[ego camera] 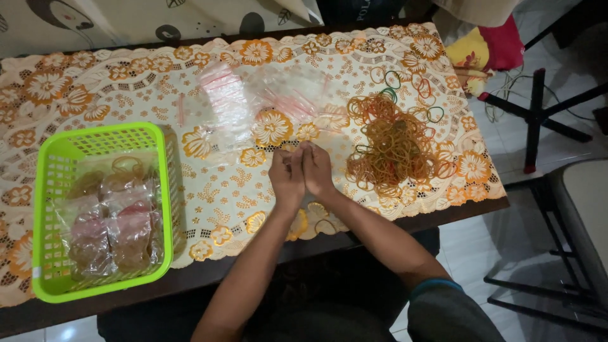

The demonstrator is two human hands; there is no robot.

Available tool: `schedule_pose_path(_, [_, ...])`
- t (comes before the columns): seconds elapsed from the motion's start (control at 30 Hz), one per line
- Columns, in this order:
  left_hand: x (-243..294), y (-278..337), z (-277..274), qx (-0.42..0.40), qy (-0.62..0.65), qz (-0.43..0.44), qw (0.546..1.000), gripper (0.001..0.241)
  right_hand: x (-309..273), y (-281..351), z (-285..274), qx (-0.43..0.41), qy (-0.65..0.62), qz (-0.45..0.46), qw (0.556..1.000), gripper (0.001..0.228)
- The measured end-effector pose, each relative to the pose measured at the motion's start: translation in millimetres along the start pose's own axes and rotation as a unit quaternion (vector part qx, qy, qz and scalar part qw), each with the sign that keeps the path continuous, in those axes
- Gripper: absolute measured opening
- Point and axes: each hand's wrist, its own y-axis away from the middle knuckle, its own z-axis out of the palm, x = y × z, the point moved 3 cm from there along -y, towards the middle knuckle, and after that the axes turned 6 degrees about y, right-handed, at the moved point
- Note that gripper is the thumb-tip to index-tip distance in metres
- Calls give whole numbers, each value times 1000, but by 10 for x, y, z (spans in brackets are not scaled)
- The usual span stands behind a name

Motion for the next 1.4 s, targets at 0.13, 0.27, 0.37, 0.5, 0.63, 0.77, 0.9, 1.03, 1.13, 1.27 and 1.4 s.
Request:
schedule_pose_path(0.13, [289,-54,-39,21,45,-50,997,14,-227,-42,10,26,-8,59,998,47])
schedule_pose_path(0.27, [399,-140,-49,-1,138,-140,981,18,-91,-98,-51,33,-30,82,996,43])
schedule_pose_path(0.37, [312,-172,-70,-2,132,-159,978,16,-189,-142,-110,31,0,70,997,41])
schedule_pose_path(0.5, [227,-177,-98,-7,30,-128,991,20,-31,-185,-156,27,32,75,996,36])
schedule_pose_path(0.63, [197,-233,-162,-26,-47,-72,996,20,-2,-188,-147,30,28,79,996,31])
schedule_pose_path(0.77, [352,-232,-172,-30,-28,-74,996,23,28,-194,-143,33,50,40,997,30])
schedule_pose_path(0.9, [352,-203,-133,-56,-64,-40,996,23,-271,-160,-160,50,24,39,998,34])
schedule_pose_path(1.03, [299,-160,-95,-83,-150,-36,985,29,204,-252,-192,71,43,15,996,31])
schedule_pose_path(1.13, [332,-89,-61,-103,-231,32,967,27,138,-205,-188,87,-6,43,995,35])
schedule_pose_path(1.27, [432,-33,-130,-120,-238,-10,964,43,-245,-136,-206,55,-34,71,995,30])
schedule_pose_path(1.4, [831,76,-316,-144,-210,-55,965,48,-156,-170,-262,23,-52,66,996,12])
